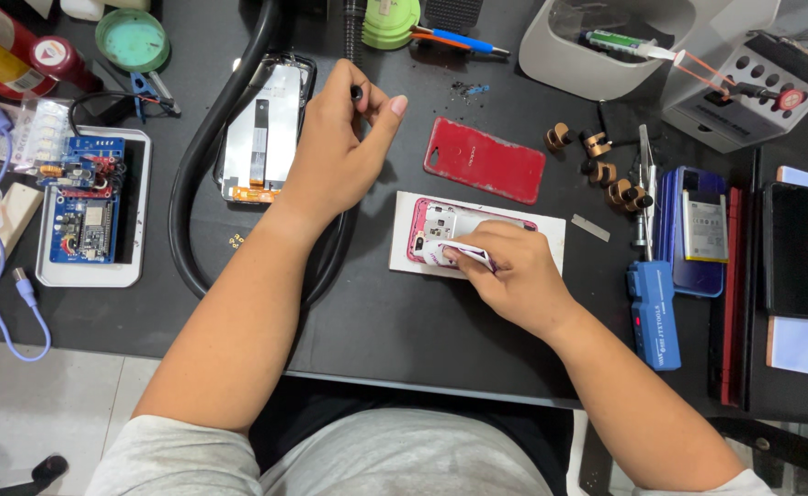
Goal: The person uses a screwdriver to remove screws from a pink smartphone frame, then applies adhesive to the frame and attaches a red back cover. They press the cover into place and attach small circular components to the back.
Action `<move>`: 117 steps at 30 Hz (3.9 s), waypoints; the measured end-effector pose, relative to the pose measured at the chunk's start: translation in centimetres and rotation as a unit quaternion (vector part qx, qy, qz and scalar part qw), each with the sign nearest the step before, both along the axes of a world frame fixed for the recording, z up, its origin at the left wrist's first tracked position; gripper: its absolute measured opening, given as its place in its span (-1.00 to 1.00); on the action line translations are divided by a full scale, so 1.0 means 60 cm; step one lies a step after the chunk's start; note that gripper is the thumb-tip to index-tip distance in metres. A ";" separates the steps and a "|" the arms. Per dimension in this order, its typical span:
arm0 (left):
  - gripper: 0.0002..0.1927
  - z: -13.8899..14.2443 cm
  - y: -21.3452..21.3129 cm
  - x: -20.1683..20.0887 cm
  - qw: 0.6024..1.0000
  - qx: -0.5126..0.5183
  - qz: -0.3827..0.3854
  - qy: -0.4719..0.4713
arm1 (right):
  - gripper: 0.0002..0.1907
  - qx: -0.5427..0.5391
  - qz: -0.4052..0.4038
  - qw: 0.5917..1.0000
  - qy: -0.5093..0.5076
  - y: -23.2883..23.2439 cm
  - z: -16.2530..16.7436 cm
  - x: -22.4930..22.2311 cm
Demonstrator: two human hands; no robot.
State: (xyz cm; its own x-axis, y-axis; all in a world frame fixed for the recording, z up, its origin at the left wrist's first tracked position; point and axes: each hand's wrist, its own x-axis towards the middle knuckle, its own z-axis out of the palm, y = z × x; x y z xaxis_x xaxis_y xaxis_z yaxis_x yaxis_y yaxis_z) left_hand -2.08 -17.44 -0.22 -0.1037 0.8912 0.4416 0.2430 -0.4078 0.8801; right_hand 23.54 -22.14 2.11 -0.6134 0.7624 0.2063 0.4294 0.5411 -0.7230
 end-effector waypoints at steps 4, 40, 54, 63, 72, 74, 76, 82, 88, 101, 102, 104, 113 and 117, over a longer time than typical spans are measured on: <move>-0.64 0.000 0.000 0.000 1.000 -0.003 0.002 0.000 | -0.90 0.003 -0.002 1.000 -0.001 -0.001 0.001 0.001; -0.76 0.012 -0.053 0.056 0.809 -0.249 -0.429 -0.317 | -0.55 0.087 -0.069 0.979 0.169 0.022 0.059 -0.016; -0.52 0.057 -0.059 0.077 0.826 -0.313 -0.459 -0.096 | -0.89 0.035 0.022 0.984 0.171 0.044 0.022 0.014; -0.75 0.059 -0.062 0.084 0.979 -0.070 -0.179 0.062 | -0.87 -0.074 -0.106 0.929 0.346 0.026 -0.018 0.010; -0.68 0.059 -0.058 0.086 0.972 0.062 0.031 0.225 | -0.79 -0.002 -0.054 0.952 0.302 -0.001 -0.010 -0.023; -0.68 0.059 -0.057 0.087 0.971 0.064 0.030 0.227 | -0.80 0.018 -0.068 0.957 0.282 -0.004 -0.006 -0.026; -0.68 0.058 -0.057 0.085 0.969 0.073 0.030 0.235 | -0.80 -0.005 -0.081 0.953 0.293 -0.008 -0.003 -0.028; -0.65 0.058 -0.058 0.083 0.965 0.082 0.023 0.249 | -0.81 0.103 -0.099 0.957 0.252 -0.011 0.004 -0.029; -0.66 0.059 -0.057 0.082 0.960 0.089 0.026 0.265 | -0.82 0.132 -0.109 0.954 0.244 -0.012 0.006 -0.031; -0.65 0.058 -0.058 0.083 0.957 0.090 0.031 0.275 | -0.83 0.160 -0.110 0.956 0.221 -0.011 0.010 -0.032; -0.64 0.058 -0.058 0.083 0.956 0.091 0.032 0.277 | -0.83 0.159 -0.108 0.956 0.222 -0.010 0.011 -0.032; -0.65 0.057 -0.057 0.082 0.956 0.095 0.031 0.277 | -0.83 0.158 -0.106 0.956 0.223 -0.009 0.013 -0.032; -0.70 0.050 -0.054 0.079 0.912 0.141 0.073 0.378 | -0.80 0.170 -0.096 0.966 0.172 -0.002 0.021 -0.032; -0.68 0.044 -0.053 0.080 0.896 0.133 0.063 0.420 | -0.90 0.134 -0.097 0.980 0.109 0.004 0.015 -0.039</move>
State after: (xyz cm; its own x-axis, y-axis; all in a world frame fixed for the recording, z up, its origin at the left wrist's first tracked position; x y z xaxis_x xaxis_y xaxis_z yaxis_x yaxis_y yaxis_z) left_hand 2.72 -20.63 2.41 0.2729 0.7476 0.6056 0.8322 -0.4992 0.2413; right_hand 21.20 -21.89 3.00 -0.3803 0.7613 0.5252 0.3943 0.6471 -0.6525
